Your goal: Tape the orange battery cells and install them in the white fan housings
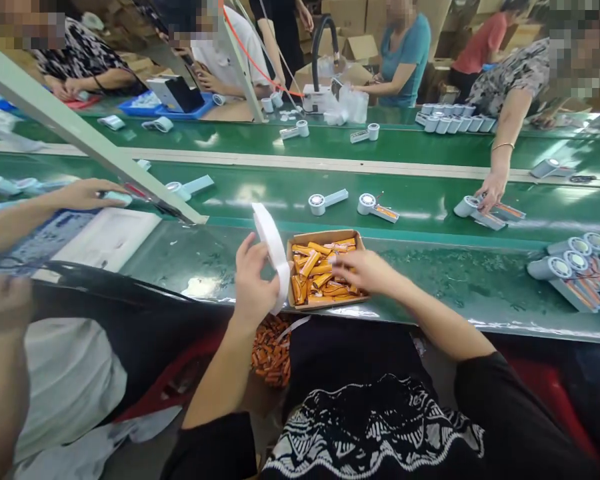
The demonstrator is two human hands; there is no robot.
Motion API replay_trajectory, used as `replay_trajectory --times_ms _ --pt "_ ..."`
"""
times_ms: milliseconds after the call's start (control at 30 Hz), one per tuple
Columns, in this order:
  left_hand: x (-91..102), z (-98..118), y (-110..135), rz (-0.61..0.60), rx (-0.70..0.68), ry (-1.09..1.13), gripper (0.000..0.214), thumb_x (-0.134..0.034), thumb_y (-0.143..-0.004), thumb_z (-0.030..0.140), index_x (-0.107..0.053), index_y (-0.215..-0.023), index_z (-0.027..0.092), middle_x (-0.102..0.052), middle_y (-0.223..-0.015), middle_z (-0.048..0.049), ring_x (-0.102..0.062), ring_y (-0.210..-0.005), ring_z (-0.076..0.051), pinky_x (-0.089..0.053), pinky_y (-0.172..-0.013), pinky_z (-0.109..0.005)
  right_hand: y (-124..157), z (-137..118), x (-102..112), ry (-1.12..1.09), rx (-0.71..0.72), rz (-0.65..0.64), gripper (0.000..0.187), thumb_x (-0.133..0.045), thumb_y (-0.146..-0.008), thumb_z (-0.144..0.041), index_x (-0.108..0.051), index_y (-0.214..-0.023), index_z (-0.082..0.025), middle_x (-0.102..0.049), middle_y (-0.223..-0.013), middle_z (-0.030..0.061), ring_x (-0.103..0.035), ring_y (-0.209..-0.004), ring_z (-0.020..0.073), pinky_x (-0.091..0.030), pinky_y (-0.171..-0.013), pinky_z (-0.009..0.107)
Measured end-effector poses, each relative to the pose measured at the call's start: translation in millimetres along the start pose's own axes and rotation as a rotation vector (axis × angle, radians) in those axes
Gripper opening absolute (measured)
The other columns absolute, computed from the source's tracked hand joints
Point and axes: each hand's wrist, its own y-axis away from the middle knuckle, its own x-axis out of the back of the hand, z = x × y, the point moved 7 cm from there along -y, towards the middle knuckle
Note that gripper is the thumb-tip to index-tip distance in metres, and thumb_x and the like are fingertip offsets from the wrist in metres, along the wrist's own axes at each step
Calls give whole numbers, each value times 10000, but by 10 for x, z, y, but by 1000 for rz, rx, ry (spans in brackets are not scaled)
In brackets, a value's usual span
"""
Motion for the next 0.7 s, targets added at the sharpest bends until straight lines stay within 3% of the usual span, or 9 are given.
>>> replay_trajectory --times_ms 33,100,200,267,300,367,500,600,700 --pt "2 59 -2 21 -36 19 457 -714 -944 232 -631 -1393 250 -720 -1325 -106 -540 -1500 -344 -483 -1263 -584 -131 106 117 79 -77 49 304 -636 -1103 -328 -743 -1353 -194 -809 -1243 142 -743 -1142 272 -521 -958 335" --pt "-16 168 -7 42 -96 55 397 -692 -931 197 -668 -1322 257 -742 -1278 -79 -579 -1456 -339 -441 -1294 -608 -358 245 187 225 -152 7 404 -699 -1063 -328 -697 -1436 -173 -785 -1301 177 -709 -1239 326 -518 -1023 382" --pt "-98 255 4 -3 -109 49 400 -654 -919 159 -680 -1306 255 -743 -1283 -67 -565 -1466 -339 -438 -1297 -609 -546 322 58 266 -101 -150 374 -726 -1030 -296 -740 -1389 -194 -787 -1309 160 -697 -1269 339 -514 -1048 395" --pt "-138 277 31 -28 -108 41 395 -638 -918 143 -678 -1298 243 -738 -1298 -75 -542 -1487 -341 -461 -1283 -590 -557 366 -12 212 -51 -176 305 -734 -990 -207 -790 -1290 -203 -800 -1280 135 -708 -1247 312 -509 -1053 376" --pt "-151 282 46 -35 -109 36 387 -633 -921 140 -676 -1293 237 -736 -1302 -80 -535 -1492 -343 -470 -1275 -583 -539 400 -7 154 -35 -140 287 -737 -966 -175 -803 -1244 -197 -807 -1253 128 -718 -1217 295 -509 -1055 371" --pt "-166 282 75 -36 -115 28 373 -627 -927 142 -672 -1287 227 -735 -1299 -89 -535 -1488 -348 -485 -1261 -584 -459 494 114 -49 -20 50 256 -740 -944 -191 -807 -1191 -186 -812 -1188 115 -734 -1127 263 -524 -1051 382" --pt "-210 291 86 -50 -146 6 355 -633 -939 147 -691 -1283 209 -739 -1292 -108 -503 -1498 -371 -495 -1241 -601 -129 718 469 -726 41 509 400 -809 -910 -442 -744 -1247 -236 -771 -1225 83 -733 -1124 239 -573 -1060 428" --pt "-276 372 59 -69 -231 -36 323 -657 -944 133 -725 -1253 199 -755 -1271 -117 -486 -1499 -390 -489 -1238 -625 64 737 561 -1066 49 588 584 -910 -818 -528 -690 -1306 -296 -743 -1245 54 -735 -1171 232 -584 -1110 440" --pt "-346 482 30 -56 -310 -89 343 -647 -957 83 -751 -1259 208 -775 -1255 -105 -529 -1455 -379 -483 -1242 -643 183 668 581 -1168 -19 584 685 -935 -789 -587 -659 -1348 -303 -751 -1225 61 -757 -1130 233 -599 -1121 456"
